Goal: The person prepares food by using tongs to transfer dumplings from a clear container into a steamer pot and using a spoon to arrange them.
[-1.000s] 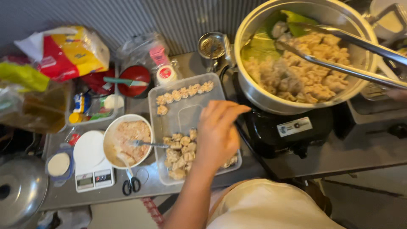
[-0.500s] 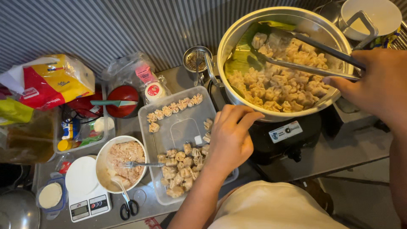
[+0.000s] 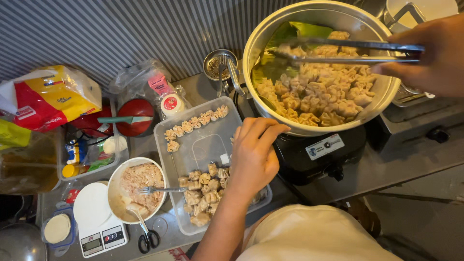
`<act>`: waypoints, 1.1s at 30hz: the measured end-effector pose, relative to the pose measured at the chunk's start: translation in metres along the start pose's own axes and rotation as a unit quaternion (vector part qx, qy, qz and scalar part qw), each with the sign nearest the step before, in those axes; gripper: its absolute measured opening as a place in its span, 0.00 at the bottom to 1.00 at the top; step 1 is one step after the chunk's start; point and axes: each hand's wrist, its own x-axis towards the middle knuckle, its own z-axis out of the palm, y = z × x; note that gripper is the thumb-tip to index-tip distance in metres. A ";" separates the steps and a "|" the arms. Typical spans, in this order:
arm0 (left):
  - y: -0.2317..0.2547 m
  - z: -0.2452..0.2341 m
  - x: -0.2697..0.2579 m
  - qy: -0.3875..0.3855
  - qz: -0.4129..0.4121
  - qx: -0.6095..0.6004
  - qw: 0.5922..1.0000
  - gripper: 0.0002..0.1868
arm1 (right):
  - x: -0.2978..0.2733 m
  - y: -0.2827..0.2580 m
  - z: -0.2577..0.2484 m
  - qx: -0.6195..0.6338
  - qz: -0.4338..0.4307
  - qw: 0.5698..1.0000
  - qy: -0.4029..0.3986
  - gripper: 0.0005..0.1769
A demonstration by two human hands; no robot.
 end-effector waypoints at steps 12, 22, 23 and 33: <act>-0.005 -0.007 -0.004 0.011 -0.036 0.011 0.999 0.29 | -0.017 0.033 0.054 0.292 -0.074 0.949 0.097 0.15; -0.003 -0.006 -0.003 -0.002 -0.032 0.016 0.999 0.30 | 0.006 0.043 0.043 0.051 -0.027 0.998 0.032 0.25; -0.003 -0.006 -0.003 -0.001 -0.032 0.012 0.999 0.30 | 0.006 0.041 0.040 0.078 -0.013 0.997 0.013 0.20; -0.006 -0.009 -0.002 0.007 -0.025 0.000 1.000 0.29 | 0.020 0.097 0.085 0.242 -0.049 0.969 0.025 0.16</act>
